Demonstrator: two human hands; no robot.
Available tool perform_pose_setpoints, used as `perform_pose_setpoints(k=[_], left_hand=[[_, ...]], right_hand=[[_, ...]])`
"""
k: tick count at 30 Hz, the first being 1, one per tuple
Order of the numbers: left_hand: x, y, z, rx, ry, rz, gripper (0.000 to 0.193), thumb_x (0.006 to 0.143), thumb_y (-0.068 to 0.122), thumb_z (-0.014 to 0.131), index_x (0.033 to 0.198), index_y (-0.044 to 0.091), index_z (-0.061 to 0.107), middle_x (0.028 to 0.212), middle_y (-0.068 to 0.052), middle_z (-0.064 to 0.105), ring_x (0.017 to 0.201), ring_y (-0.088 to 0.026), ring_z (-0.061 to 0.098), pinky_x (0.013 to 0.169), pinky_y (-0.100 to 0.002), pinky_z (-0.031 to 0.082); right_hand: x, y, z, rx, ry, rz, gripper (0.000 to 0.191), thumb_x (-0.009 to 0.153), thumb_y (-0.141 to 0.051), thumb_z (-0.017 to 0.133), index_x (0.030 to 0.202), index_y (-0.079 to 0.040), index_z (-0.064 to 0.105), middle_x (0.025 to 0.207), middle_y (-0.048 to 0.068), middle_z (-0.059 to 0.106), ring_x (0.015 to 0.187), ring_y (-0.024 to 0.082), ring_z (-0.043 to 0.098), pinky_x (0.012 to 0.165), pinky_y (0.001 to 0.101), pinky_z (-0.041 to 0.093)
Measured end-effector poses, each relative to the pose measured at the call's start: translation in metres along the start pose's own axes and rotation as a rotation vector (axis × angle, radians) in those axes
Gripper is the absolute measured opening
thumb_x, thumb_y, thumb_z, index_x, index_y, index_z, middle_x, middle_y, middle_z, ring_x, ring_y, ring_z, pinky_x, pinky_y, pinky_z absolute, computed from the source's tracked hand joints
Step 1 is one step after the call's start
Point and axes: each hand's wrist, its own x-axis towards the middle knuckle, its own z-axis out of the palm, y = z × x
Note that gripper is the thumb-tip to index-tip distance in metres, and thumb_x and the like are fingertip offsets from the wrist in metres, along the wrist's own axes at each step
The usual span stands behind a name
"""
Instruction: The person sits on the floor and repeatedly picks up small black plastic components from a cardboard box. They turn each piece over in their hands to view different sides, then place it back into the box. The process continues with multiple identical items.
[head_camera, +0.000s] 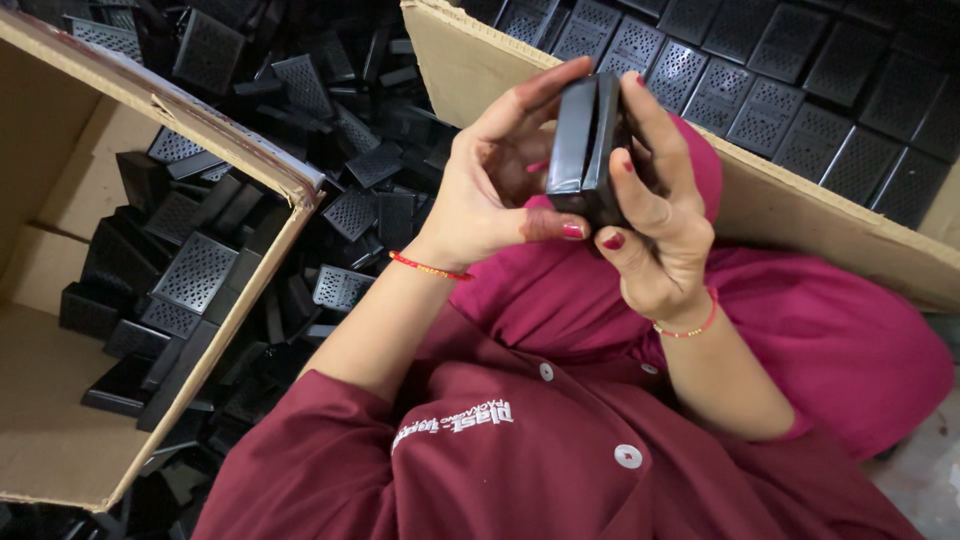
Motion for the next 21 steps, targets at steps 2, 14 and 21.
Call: perform_pose_setpoints(k=[2, 14, 21], left_hand=[[0.0, 0.001, -0.001, 0.005, 0.002, -0.002, 0.098, 0.085, -0.018, 0.088, 0.164, 0.004, 0.033, 0.147, -0.006, 0.05, 0.135, -0.019, 0.054, 0.117, -0.036, 0.048], [-0.004, -0.003, -0.003, 0.011, 0.021, 0.015, 0.098, 0.083, -0.016, 0.089, 0.162, 0.004, 0.035, 0.146, -0.007, 0.051, 0.135, -0.019, 0.054, 0.118, -0.036, 0.047], [-0.004, -0.017, 0.004, -0.078, 0.135, 0.015, 0.089, 0.085, -0.002, 0.088, 0.157, 0.004, 0.037, 0.147, -0.008, 0.05, 0.137, -0.018, 0.052, 0.121, -0.033, 0.043]], right_hand=[[-0.001, 0.001, -0.001, 0.01, -0.021, -0.001, 0.048, 0.11, -0.025, 0.065, 0.157, -0.027, 0.055, 0.172, 0.018, 0.027, 0.155, 0.028, 0.034, 0.128, 0.0338, 0.029], [0.005, 0.002, 0.004, -0.114, -0.062, -0.067, 0.046, 0.115, -0.039, 0.051, 0.16, -0.031, 0.05, 0.171, 0.017, 0.028, 0.153, 0.029, 0.036, 0.127, 0.0368, 0.031], [0.016, -0.012, 0.01, -0.318, -0.07, -0.086, 0.072, 0.105, -0.06, 0.041, 0.16, -0.014, 0.037, 0.167, 0.023, 0.026, 0.156, 0.036, 0.03, 0.127, 0.0434, 0.026]])
